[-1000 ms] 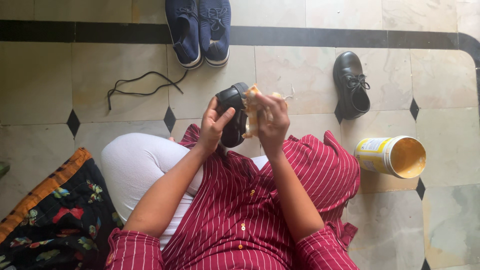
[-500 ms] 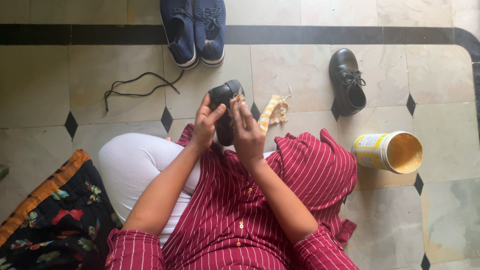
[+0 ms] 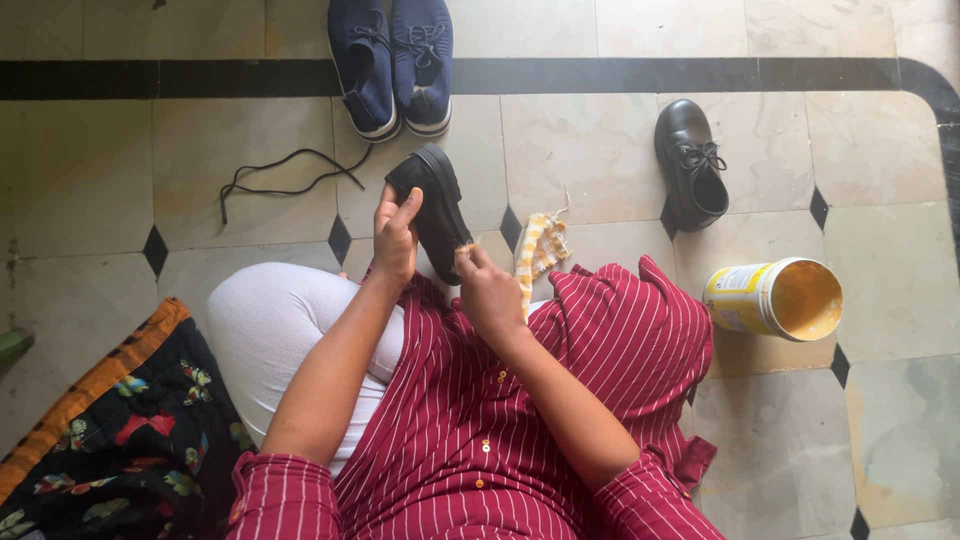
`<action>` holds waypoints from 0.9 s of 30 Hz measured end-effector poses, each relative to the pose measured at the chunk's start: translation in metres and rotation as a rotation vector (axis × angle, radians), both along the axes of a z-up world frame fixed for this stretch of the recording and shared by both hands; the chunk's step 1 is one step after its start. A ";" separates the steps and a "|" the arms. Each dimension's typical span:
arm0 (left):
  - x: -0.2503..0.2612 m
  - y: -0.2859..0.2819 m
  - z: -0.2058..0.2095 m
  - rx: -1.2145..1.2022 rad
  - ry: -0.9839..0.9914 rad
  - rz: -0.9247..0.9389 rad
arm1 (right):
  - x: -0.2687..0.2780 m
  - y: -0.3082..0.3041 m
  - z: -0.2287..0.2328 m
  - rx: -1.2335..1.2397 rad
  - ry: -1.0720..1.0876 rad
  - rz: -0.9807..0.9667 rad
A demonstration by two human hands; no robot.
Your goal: The person sits on the floor and wipes a black shoe with a cloth, then ties the shoelaces. A tub of polish and other shoes are visible nearby.
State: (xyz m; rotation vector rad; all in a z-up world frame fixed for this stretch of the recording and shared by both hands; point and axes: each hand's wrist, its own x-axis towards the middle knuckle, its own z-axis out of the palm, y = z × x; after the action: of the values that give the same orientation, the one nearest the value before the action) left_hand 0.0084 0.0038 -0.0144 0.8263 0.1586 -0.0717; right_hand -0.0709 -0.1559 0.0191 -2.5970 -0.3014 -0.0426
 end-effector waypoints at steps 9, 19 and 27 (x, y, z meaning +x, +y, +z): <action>0.000 -0.003 -0.013 0.231 0.003 -0.041 | 0.031 -0.019 0.007 0.538 -0.044 -0.068; -0.004 -0.012 -0.005 0.422 -0.065 -0.060 | 0.029 0.013 -0.009 0.058 -0.221 0.012; 0.003 -0.001 -0.018 0.342 0.105 0.146 | -0.004 0.029 -0.033 -0.312 -0.086 0.077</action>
State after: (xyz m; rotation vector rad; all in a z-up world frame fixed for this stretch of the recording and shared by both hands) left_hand 0.0118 0.0029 -0.0329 1.1495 0.3362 0.0513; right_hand -0.0753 -0.1271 -0.0143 -2.8943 -0.4719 -0.0868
